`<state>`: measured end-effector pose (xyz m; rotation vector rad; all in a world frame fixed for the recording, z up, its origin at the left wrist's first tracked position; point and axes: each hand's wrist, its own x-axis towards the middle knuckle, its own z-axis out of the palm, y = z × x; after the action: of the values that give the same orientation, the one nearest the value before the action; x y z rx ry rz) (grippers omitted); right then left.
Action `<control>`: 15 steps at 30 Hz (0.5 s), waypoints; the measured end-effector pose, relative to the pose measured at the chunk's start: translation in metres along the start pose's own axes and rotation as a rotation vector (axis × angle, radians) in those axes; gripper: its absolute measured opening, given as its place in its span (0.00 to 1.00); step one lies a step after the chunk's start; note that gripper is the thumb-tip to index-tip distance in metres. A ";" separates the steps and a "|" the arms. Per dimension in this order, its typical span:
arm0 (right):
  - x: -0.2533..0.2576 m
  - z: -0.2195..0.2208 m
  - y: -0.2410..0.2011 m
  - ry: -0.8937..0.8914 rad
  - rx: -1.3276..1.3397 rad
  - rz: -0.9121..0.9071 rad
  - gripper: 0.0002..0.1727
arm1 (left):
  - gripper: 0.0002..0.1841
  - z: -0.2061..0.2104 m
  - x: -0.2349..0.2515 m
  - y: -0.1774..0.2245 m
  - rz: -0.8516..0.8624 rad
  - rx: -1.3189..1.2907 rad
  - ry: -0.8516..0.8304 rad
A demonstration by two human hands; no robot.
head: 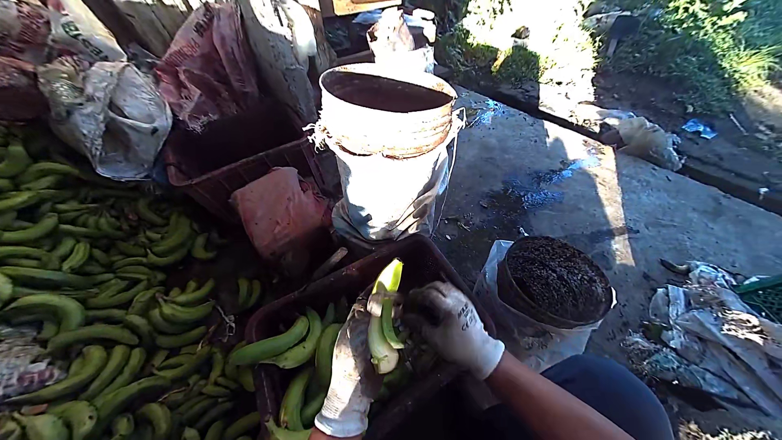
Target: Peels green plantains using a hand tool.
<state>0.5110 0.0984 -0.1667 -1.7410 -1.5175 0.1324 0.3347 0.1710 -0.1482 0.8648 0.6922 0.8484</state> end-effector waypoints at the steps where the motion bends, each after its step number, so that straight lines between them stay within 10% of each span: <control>1: 0.008 -0.003 0.007 0.082 -0.036 0.064 0.20 | 0.22 0.001 -0.001 -0.001 -0.042 0.076 0.011; 6: 0.034 -0.044 0.023 0.123 0.119 0.561 0.25 | 0.25 -0.010 0.005 -0.003 -0.176 0.217 -0.105; 15: -0.017 -0.033 -0.038 -0.382 0.530 0.240 0.19 | 0.26 -0.013 0.020 0.008 0.173 0.109 0.054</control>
<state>0.4952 0.0661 -0.1280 -1.5011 -1.3549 0.9479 0.3310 0.1955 -0.1507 1.0135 0.7232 0.9987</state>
